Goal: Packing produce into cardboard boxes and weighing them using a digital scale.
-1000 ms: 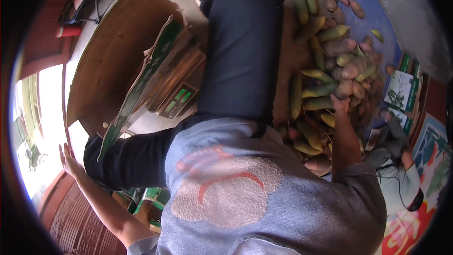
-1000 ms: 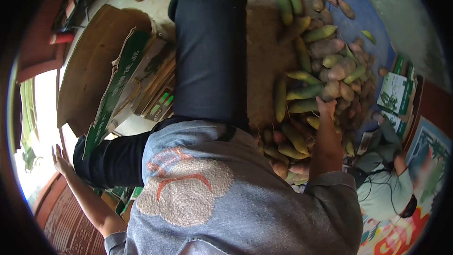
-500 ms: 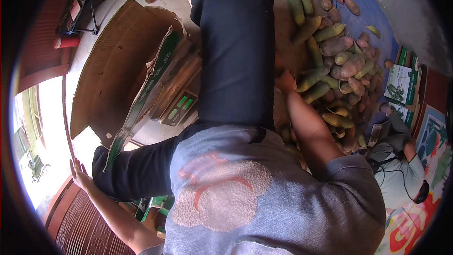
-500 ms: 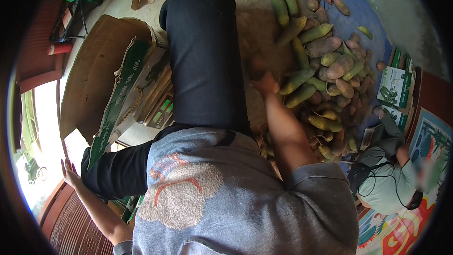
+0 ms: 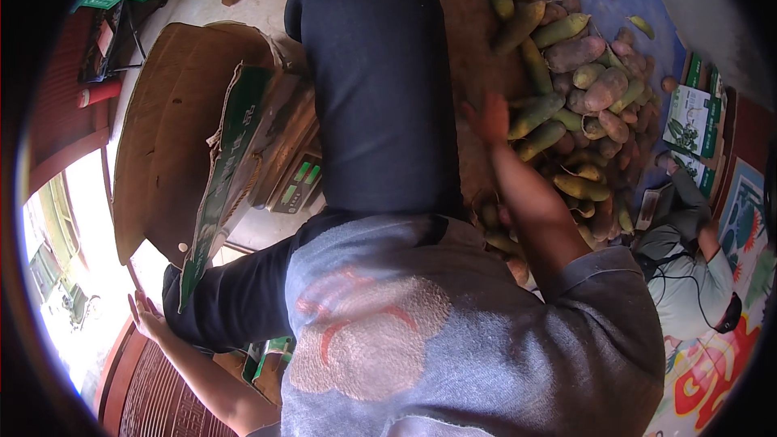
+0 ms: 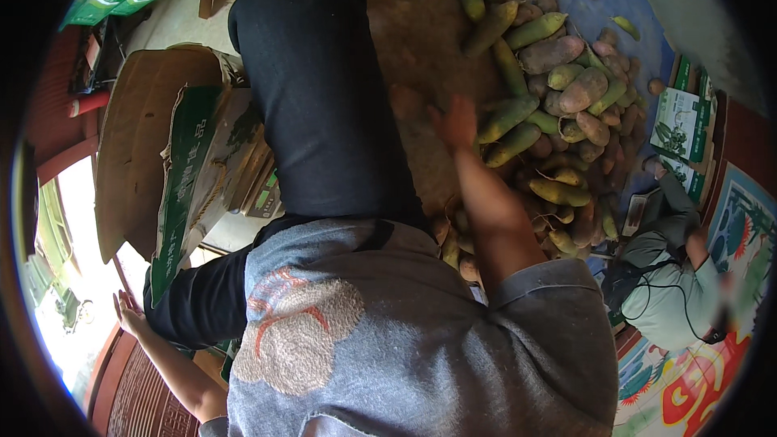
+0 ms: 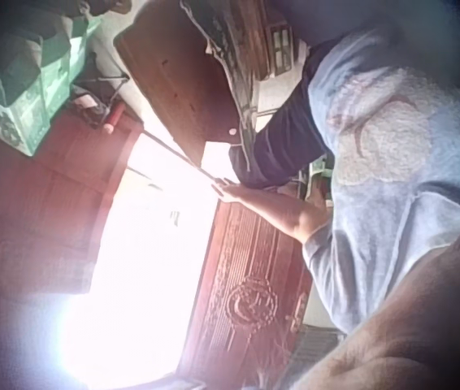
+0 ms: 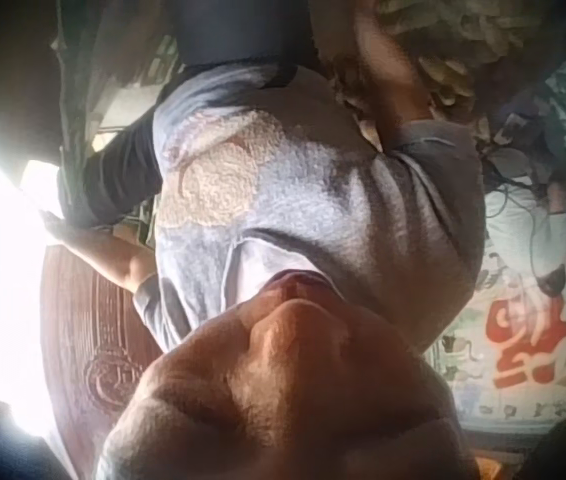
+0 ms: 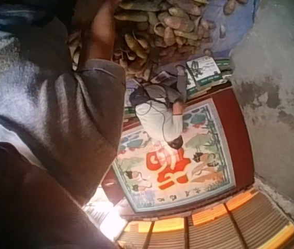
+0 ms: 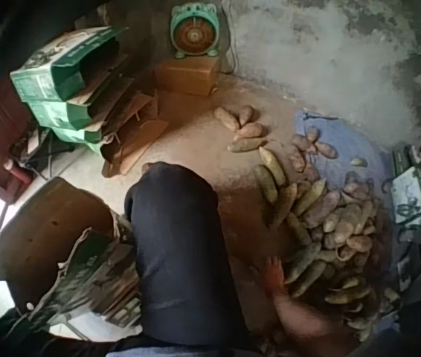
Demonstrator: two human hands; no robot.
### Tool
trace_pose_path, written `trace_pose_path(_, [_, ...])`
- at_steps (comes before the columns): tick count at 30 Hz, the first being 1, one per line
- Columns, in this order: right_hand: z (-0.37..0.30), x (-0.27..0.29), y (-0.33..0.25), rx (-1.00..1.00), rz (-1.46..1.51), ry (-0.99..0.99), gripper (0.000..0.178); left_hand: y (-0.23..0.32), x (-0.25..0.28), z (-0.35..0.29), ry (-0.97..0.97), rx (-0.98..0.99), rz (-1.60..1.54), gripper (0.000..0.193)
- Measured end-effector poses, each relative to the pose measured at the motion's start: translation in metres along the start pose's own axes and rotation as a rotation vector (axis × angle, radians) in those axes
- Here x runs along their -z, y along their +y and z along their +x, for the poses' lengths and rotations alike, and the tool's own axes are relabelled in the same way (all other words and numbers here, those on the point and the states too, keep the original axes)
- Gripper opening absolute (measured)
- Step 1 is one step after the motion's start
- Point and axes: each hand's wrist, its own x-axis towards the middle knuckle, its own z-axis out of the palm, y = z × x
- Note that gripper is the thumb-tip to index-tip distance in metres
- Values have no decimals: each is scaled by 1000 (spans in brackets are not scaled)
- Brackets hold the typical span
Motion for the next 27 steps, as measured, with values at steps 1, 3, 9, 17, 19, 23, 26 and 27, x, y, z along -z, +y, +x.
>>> trace_pose_path(1, [0,-2,24,-32,-62,221,77,0,-2,3,-19,-6,19,39])
trace_pose_path(3, [20,22,44,-348,40,238,86,0,21,2,23,-5,17,38])
trace_pose_path(9, [55,0,163,-1236,463,-173,92,-2,8,9,10,9,-14,37])
trace_pose_path(17, [37,-6,100,-850,407,-201,92,3,12,2,19,3,-58,37])
trace_pose_path(19, [36,4,91,-608,400,-177,88,3,4,4,22,6,-61,37])
trace_pose_path(23, [55,44,37,-36,203,-247,75,8,7,-1,25,2,-61,37])
trace_pose_path(26, [72,86,-29,-39,150,-467,72,8,19,-12,43,0,-69,37])
trace_pose_path(27, [73,79,-33,-38,151,-465,72,9,19,-12,39,-4,-80,37])
